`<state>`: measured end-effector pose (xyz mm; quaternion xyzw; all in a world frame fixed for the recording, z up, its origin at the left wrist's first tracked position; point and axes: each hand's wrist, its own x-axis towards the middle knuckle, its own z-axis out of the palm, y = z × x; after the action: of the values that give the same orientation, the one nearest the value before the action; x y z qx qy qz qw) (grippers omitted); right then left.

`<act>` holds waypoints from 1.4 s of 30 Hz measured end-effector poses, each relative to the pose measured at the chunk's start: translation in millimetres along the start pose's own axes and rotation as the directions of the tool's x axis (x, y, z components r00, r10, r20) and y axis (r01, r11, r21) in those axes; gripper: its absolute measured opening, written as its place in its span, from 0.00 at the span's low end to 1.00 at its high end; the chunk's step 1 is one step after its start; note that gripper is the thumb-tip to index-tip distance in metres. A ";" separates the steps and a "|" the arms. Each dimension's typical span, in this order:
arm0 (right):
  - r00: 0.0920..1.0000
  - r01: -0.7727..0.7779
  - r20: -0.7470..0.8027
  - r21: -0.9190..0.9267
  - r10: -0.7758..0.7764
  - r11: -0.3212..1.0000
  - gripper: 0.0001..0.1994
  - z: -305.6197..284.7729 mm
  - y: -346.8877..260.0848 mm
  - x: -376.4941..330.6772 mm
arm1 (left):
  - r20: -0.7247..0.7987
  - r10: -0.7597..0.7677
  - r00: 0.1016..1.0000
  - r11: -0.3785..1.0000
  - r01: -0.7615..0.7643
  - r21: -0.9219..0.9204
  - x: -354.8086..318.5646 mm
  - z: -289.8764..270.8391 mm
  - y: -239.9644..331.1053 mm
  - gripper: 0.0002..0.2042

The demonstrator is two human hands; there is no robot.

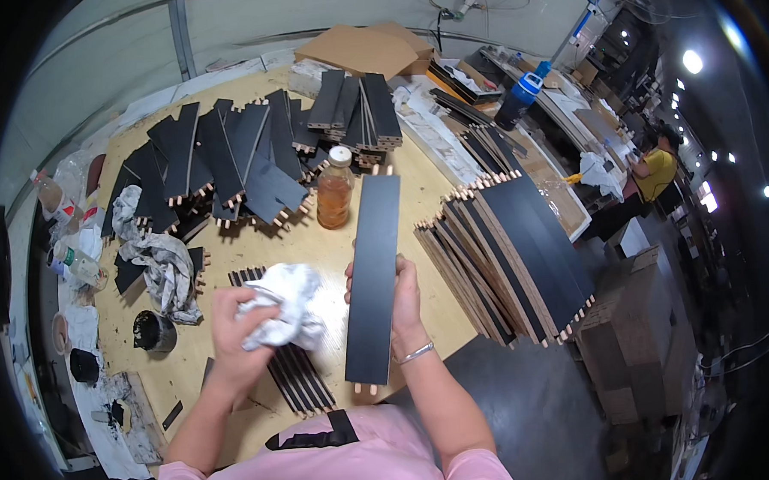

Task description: The person pours liquid from a bottle onto a cloth, then wipes, sands, and touches up wooden slats using the cloth, a sanding pad, and a sponge applicator. They place the wooden slats onto a stack on the table.

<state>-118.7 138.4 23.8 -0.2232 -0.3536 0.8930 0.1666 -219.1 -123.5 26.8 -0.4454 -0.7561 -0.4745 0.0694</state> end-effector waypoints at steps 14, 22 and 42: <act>0.973 -0.214 0.077 -0.035 0.216 0.976 0.35 13.6 9.6 -46.6 | -0.211 -0.121 0.970 0.992 0.115 -0.042 91.1 13.5 -77.9 0.18; 0.980 0.187 0.050 0.114 -0.194 0.976 0.34 -6.1 -17.9 -17.3 | -0.147 -0.273 0.951 0.956 0.251 -0.155 10.1 20.2 -51.7 0.30; 0.613 0.369 0.188 -0.927 -0.767 0.067 0.21 -25.1 -214.1 -102.7 | 0.136 -0.192 0.972 0.935 0.223 -0.277 -32.7 35.4 -13.8 0.21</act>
<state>10.9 254.3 187.5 -0.2691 -0.8034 0.3295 0.4166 -198.7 -117.8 -18.7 -0.3931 -0.7237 -0.5604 -0.0877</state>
